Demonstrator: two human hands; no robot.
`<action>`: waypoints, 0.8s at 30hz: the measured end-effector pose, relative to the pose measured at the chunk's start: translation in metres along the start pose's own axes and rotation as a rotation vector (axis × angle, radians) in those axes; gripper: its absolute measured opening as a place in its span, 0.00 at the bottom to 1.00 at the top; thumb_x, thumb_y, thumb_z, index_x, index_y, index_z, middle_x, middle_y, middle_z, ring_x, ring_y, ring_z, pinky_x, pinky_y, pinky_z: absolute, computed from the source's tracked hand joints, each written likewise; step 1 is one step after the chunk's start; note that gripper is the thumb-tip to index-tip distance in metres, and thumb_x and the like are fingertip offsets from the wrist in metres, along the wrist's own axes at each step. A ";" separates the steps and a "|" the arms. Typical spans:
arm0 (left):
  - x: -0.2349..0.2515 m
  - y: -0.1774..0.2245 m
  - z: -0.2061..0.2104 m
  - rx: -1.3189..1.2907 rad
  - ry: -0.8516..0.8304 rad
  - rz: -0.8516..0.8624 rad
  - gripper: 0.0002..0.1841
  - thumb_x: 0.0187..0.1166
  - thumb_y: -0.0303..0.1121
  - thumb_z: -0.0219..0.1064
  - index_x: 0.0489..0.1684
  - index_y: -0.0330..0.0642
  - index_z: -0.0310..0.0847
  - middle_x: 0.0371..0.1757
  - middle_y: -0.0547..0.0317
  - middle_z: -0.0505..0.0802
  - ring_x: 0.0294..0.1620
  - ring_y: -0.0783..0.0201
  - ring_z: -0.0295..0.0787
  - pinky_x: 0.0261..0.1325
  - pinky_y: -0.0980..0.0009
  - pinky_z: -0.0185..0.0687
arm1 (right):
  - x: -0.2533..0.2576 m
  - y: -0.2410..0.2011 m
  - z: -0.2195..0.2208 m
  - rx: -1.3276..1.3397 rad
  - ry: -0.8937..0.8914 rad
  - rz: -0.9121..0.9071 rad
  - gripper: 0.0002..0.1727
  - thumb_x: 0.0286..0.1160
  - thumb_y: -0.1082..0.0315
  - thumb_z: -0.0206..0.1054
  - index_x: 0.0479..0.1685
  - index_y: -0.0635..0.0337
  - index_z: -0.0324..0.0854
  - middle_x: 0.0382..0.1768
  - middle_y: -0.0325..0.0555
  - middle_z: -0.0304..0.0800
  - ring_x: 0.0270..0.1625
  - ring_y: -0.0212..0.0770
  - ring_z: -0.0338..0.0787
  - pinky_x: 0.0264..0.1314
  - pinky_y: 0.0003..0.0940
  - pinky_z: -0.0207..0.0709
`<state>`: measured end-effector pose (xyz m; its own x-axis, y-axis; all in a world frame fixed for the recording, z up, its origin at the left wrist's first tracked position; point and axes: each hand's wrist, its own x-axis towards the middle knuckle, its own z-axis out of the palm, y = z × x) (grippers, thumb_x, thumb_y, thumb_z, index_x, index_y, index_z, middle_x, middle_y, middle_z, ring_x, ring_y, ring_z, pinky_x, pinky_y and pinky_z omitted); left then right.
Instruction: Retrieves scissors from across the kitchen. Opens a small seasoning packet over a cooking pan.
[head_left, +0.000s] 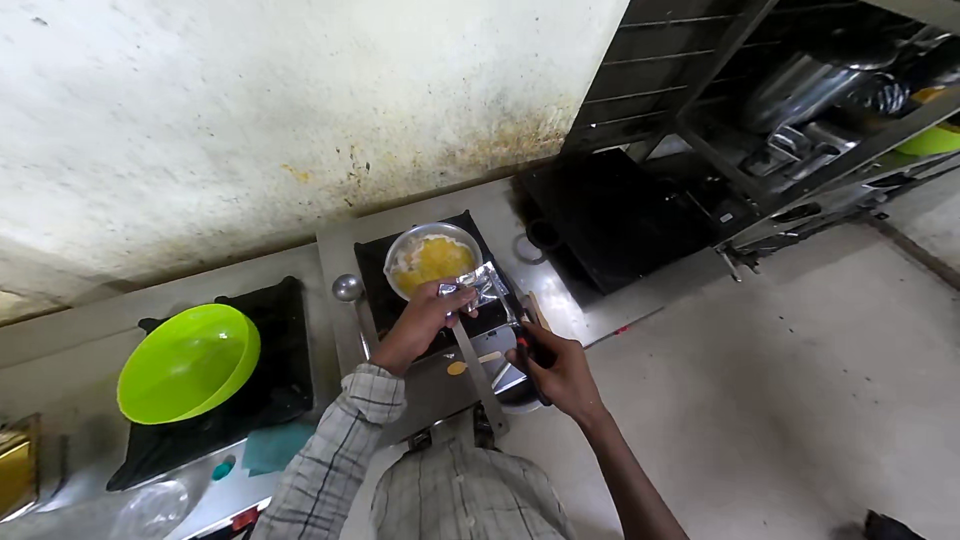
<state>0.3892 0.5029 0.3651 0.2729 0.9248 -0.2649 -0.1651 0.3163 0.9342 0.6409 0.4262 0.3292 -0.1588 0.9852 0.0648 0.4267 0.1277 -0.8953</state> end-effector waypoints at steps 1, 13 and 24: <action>0.000 0.000 0.002 0.013 -0.014 -0.004 0.10 0.85 0.33 0.67 0.54 0.37 0.87 0.42 0.51 0.93 0.28 0.69 0.81 0.26 0.79 0.72 | -0.002 0.001 -0.001 0.004 -0.001 0.004 0.26 0.72 0.46 0.77 0.63 0.51 0.89 0.30 0.32 0.93 0.27 0.28 0.88 0.32 0.31 0.87; 0.020 -0.056 0.054 0.172 -0.172 -0.285 0.11 0.84 0.34 0.68 0.55 0.37 0.84 0.38 0.51 0.94 0.25 0.70 0.84 0.23 0.79 0.72 | -0.076 0.078 -0.001 0.116 0.119 0.182 0.25 0.73 0.50 0.77 0.66 0.51 0.88 0.34 0.35 0.95 0.31 0.31 0.91 0.36 0.34 0.89; 0.053 -0.083 0.097 0.153 -0.159 -0.455 0.18 0.88 0.38 0.63 0.72 0.44 0.78 0.48 0.50 0.95 0.34 0.68 0.89 0.26 0.79 0.75 | -0.084 0.087 -0.030 -0.312 0.241 0.173 0.24 0.69 0.49 0.72 0.63 0.48 0.89 0.22 0.33 0.87 0.22 0.32 0.85 0.26 0.39 0.83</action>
<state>0.5094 0.5051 0.2964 0.4277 0.6531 -0.6249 0.1418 0.6343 0.7600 0.7184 0.3576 0.2590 0.1351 0.9890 0.0595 0.6837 -0.0496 -0.7281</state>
